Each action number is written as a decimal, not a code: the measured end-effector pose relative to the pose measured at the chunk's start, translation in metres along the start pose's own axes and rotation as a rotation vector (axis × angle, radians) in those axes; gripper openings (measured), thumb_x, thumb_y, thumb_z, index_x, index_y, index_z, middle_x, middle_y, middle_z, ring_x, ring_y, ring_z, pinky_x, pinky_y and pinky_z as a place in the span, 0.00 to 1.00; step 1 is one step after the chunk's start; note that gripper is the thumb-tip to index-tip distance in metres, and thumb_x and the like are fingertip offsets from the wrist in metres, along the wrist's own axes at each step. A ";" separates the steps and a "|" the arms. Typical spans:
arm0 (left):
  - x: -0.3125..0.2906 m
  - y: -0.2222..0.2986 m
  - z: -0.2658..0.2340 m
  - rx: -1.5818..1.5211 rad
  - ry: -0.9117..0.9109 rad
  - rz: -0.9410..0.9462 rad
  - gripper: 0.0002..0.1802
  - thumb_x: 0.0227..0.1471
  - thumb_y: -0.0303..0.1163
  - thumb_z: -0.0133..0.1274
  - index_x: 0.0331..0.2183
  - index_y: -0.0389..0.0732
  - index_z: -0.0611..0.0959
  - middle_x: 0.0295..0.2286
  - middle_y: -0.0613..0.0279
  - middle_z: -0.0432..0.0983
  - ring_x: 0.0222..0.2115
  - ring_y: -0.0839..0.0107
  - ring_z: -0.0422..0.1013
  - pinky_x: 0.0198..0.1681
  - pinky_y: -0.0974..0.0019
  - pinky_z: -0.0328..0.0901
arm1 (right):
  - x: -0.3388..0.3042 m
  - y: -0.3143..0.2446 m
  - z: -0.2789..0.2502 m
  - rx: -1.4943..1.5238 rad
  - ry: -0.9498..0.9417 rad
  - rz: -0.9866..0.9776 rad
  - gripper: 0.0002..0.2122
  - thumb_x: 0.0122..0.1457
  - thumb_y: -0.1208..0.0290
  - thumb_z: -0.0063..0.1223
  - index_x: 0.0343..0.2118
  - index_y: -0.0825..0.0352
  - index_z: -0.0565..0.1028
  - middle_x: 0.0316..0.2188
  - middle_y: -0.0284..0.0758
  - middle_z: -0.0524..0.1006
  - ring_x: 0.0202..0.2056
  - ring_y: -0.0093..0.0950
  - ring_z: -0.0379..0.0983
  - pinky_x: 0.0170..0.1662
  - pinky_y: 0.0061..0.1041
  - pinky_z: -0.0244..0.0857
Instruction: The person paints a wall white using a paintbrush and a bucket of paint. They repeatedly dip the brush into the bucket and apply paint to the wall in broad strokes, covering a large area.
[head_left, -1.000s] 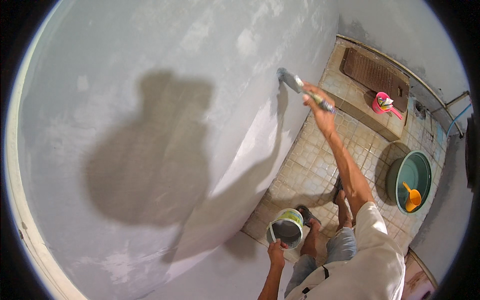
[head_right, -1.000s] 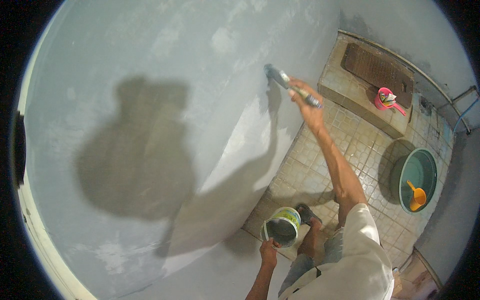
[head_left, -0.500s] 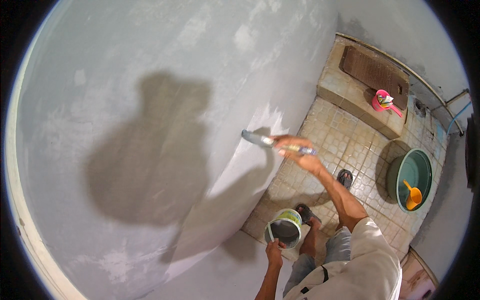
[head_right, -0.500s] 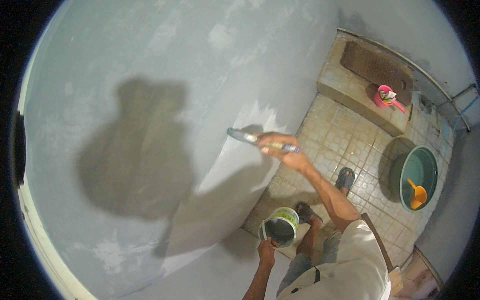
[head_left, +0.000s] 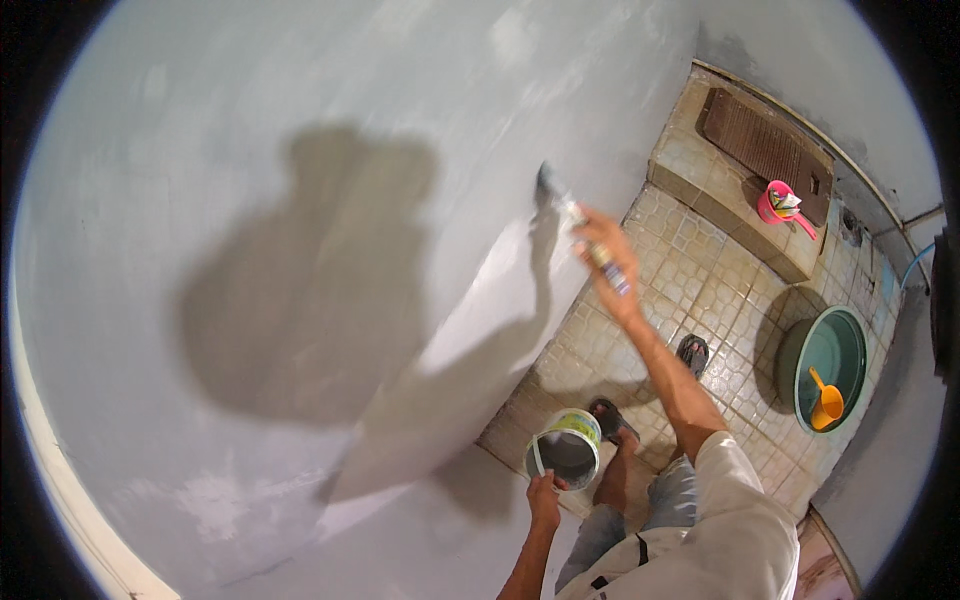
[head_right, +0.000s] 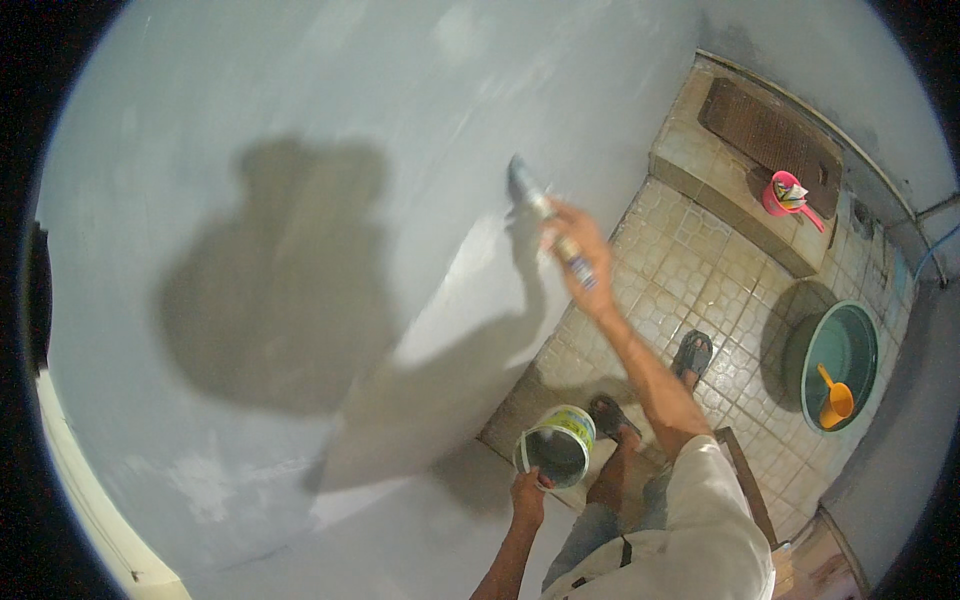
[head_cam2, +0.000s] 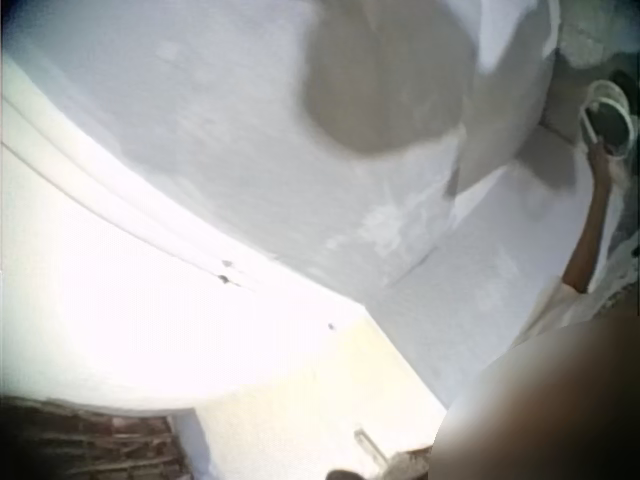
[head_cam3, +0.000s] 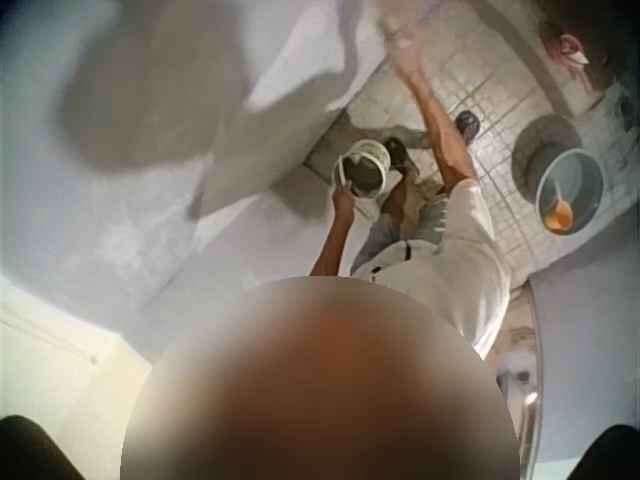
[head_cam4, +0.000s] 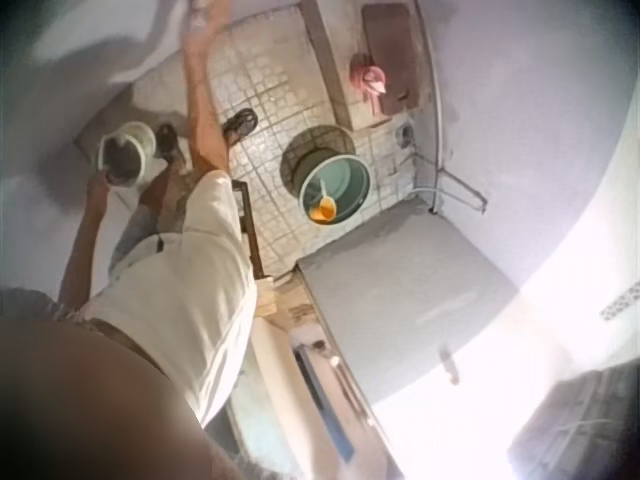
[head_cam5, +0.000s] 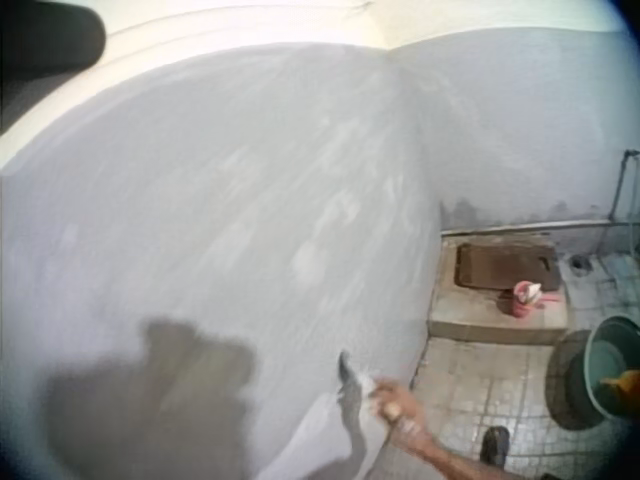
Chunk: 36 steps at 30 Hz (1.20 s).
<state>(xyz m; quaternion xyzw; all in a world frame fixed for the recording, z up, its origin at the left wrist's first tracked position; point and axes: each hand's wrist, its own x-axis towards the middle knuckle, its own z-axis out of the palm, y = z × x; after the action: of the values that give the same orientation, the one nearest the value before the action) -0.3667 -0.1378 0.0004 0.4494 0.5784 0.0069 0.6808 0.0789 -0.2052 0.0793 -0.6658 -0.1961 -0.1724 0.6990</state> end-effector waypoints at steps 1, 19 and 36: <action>-0.001 0.004 0.004 0.011 0.023 -0.016 0.11 0.62 0.35 0.52 0.29 0.40 0.76 0.22 0.61 0.74 0.24 0.70 0.70 0.33 0.65 0.64 | -0.017 0.002 0.018 -0.051 -0.027 -0.039 0.08 0.58 0.71 0.63 0.41 0.58 0.82 0.57 0.37 0.75 0.56 0.35 0.70 0.54 0.32 0.71; 0.002 -0.007 -0.009 -0.010 0.043 -0.035 0.10 0.62 0.35 0.51 0.34 0.39 0.76 0.23 0.62 0.73 0.25 0.69 0.71 0.34 0.65 0.66 | 0.000 0.011 -0.010 0.400 -0.193 0.534 0.10 0.58 0.72 0.64 0.43 0.66 0.82 0.52 0.38 0.78 0.45 0.26 0.76 0.45 0.26 0.74; -0.050 0.051 0.005 -0.157 -0.072 0.048 0.15 0.63 0.37 0.46 0.42 0.35 0.77 0.25 0.58 0.75 0.24 0.68 0.70 0.33 0.62 0.68 | -0.180 -0.169 -0.083 0.079 -0.447 1.068 0.11 0.57 0.71 0.65 0.42 0.67 0.80 0.36 0.31 0.81 0.34 0.20 0.75 0.39 0.23 0.71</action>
<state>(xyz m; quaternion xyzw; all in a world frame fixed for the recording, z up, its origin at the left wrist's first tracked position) -0.3532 -0.1368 0.0707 0.4083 0.5404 0.0523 0.7338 -0.1573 -0.3013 0.1312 -0.6660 0.0178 0.3566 0.6550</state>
